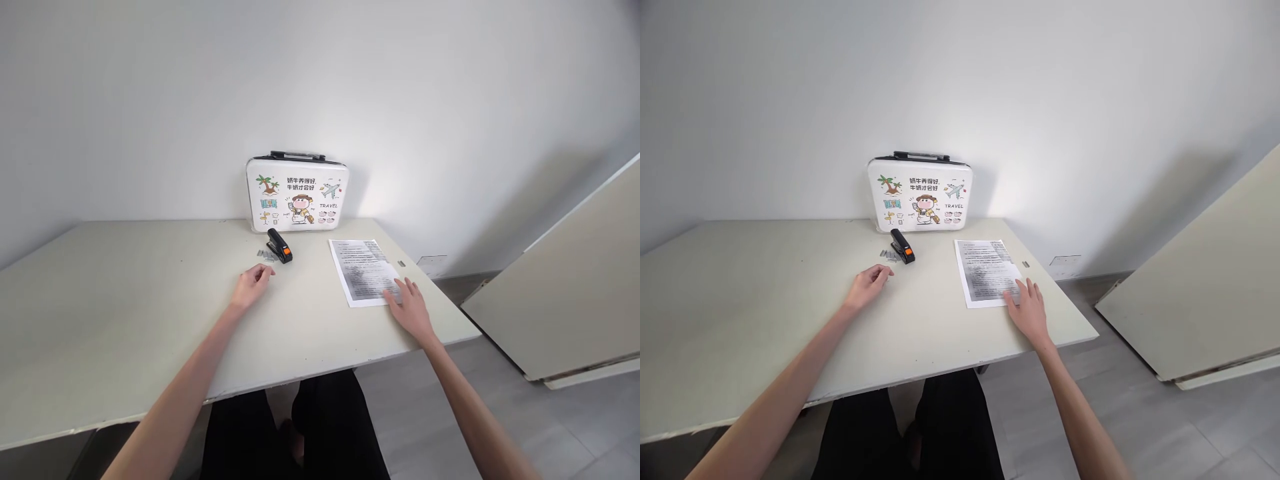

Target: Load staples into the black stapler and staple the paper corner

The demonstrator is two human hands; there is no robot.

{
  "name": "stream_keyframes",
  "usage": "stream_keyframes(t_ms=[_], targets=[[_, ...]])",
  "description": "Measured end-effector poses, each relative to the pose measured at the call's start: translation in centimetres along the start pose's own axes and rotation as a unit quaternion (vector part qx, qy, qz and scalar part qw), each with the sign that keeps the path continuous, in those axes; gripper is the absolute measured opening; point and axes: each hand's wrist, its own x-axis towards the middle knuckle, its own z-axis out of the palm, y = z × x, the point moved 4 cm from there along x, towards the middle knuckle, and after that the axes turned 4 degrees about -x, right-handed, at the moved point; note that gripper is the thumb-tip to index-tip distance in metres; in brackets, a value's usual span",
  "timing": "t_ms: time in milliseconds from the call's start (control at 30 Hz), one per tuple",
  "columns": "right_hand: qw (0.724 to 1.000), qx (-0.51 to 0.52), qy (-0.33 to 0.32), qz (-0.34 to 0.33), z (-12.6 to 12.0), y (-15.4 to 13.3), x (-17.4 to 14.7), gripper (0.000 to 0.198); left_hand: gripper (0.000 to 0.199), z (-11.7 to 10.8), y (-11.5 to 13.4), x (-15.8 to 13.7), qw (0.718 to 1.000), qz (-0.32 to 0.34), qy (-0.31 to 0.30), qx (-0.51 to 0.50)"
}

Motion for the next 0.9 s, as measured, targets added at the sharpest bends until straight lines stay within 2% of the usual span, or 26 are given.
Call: stream_keyframes(t_ms=[300, 667, 900], targets=[[0.997, -0.06, -0.052, 0.014, 0.5, -0.9, -0.1, 0.08, 0.035, -0.1, 0.2, -0.1, 1.0, 0.001, -0.002, -0.007], [0.995, -0.082, -0.048, 0.005, 0.5, -0.9, -0.3, 0.076, 0.031, 0.1, 0.0, -0.3, 1.0, 0.011, -0.004, -0.014], [0.997, -0.066, -0.027, -0.03, 0.2, -2.7, -3.8, 0.065, 0.032, -0.1, 0.1, -1.7, 1.0, 0.014, 0.006, -0.009]])
